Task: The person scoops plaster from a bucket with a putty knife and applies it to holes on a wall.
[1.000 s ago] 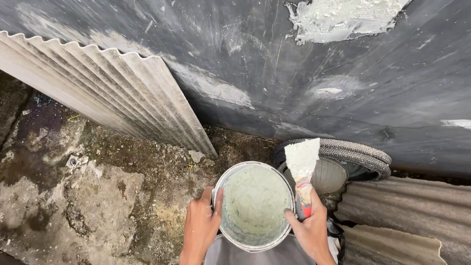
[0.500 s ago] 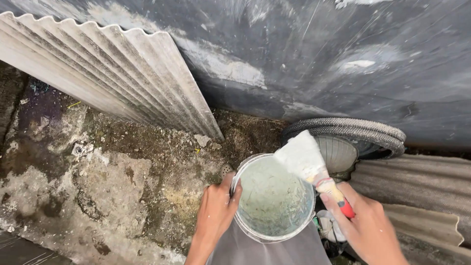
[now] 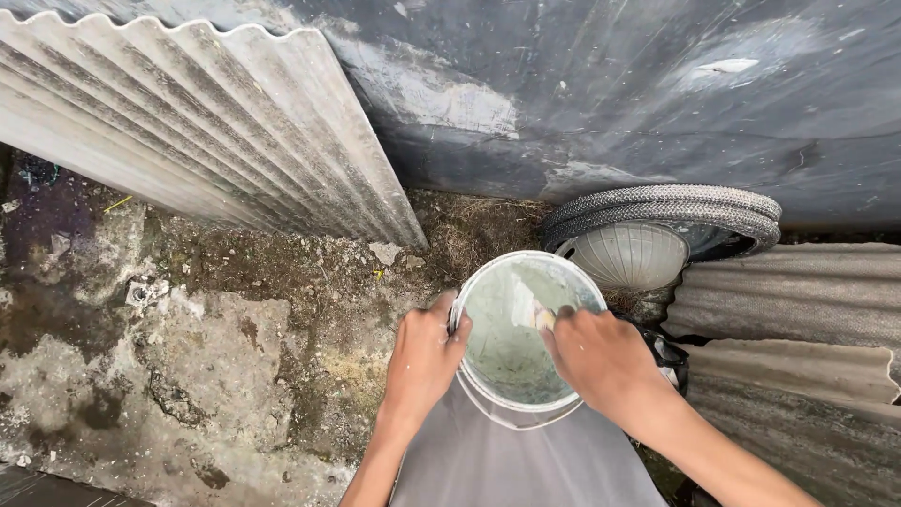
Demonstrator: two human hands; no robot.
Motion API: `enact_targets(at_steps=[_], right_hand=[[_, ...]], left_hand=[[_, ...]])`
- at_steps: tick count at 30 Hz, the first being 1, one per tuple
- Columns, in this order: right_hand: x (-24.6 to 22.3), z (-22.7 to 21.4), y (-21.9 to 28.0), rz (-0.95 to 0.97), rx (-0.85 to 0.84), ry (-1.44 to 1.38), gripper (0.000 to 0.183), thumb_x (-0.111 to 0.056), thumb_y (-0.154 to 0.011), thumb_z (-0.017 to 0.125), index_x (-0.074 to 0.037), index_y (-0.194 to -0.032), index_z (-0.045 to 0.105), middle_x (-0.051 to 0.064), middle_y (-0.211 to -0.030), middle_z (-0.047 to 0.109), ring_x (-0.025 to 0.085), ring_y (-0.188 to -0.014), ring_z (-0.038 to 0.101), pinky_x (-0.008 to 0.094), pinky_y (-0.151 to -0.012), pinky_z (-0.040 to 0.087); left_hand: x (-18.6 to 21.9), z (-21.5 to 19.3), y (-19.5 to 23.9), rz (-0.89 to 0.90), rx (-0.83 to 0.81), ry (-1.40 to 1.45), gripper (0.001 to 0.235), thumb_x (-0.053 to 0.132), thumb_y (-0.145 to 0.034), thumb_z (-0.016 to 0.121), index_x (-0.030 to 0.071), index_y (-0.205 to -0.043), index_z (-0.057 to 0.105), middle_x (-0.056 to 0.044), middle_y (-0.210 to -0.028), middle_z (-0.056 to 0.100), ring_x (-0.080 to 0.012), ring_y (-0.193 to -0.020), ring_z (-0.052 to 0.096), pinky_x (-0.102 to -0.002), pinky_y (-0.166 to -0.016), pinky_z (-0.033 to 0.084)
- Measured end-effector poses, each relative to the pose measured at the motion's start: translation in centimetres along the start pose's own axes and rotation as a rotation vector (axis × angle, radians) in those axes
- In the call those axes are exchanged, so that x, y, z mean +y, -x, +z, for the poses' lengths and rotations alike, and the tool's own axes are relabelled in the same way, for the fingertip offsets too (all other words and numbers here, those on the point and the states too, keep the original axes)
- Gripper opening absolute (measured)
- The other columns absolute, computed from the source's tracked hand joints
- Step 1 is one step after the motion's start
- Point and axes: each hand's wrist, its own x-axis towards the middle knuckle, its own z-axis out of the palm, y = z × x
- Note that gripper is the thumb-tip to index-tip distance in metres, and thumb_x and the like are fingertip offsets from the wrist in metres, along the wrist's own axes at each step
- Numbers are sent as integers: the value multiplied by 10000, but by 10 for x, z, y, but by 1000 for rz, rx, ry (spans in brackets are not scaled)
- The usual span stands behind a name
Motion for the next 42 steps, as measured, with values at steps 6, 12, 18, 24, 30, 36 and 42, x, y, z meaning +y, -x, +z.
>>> enact_targets(at_steps=[6, 12, 18, 24, 30, 36, 42], right_hand=[[-17, 21, -36, 158, -61, -87, 402, -324, -1022, 522, 0, -848, 684, 172, -772, 683, 346, -754, 726, 427, -660, 601], [-29, 29, -47, 317, -120, -235, 471, -371, -1037, 496, 34, -882, 680, 236, -845, 685, 394, -810, 720, 477, -763, 579], [-39, 30, -58, 403, -104, -369, 529, -442, -1014, 520, 45, -901, 695, 279, -907, 694, 428, -897, 707, 508, -855, 546], [-52, 26, -65, 534, -103, -631, 585, -524, -970, 539, 44, -982, 682, 303, -995, 654, 448, -953, 669, 534, -889, 505], [-58, 15, -52, 525, -82, -585, 569, -523, -975, 527, 21, -1013, 690, 299, -1003, 663, 436, -998, 644, 523, -909, 500], [-56, 10, -55, 534, -117, -419, 533, -449, -1031, 459, 41, -999, 666, 282, -1021, 669, 430, -1003, 675, 504, -886, 546], [-57, 55, -64, 499, -66, -377, 501, -385, -1046, 463, 67, -961, 660, 286, -944, 678, 456, -897, 708, 506, -790, 587]], left_hand=[[-13, -6, -8, 13, -24, 9, 168, 54, -911, 632, -42, -1037, 688, -236, -665, 701, -341, -566, 726, -446, -555, 563], [-21, -11, -14, 52, -58, 41, 211, 24, -907, 615, -58, -1089, 682, -238, -658, 710, -296, -535, 739, -412, -524, 597], [-22, -19, -19, 145, -49, 45, 167, 25, -899, 633, -67, -1024, 694, -245, -644, 699, -325, -561, 732, -431, -548, 579], [-26, -21, -21, 98, -75, 41, 169, 52, -897, 635, -70, -1005, 682, -238, -621, 681, -346, -556, 737, -444, -541, 572], [-21, -25, -21, 86, -45, -20, 227, 60, -895, 652, -67, -1083, 670, -254, -610, 675, -375, -560, 724, -468, -532, 569], [-30, -20, -26, 65, -54, -50, 263, 33, -906, 628, -67, -1147, 656, -252, -636, 689, -351, -551, 733, -445, -517, 572], [-36, -11, -26, 31, -67, -10, 239, 4, -909, 619, -82, -1129, 659, -243, -685, 717, -288, -532, 743, -396, -484, 578]])
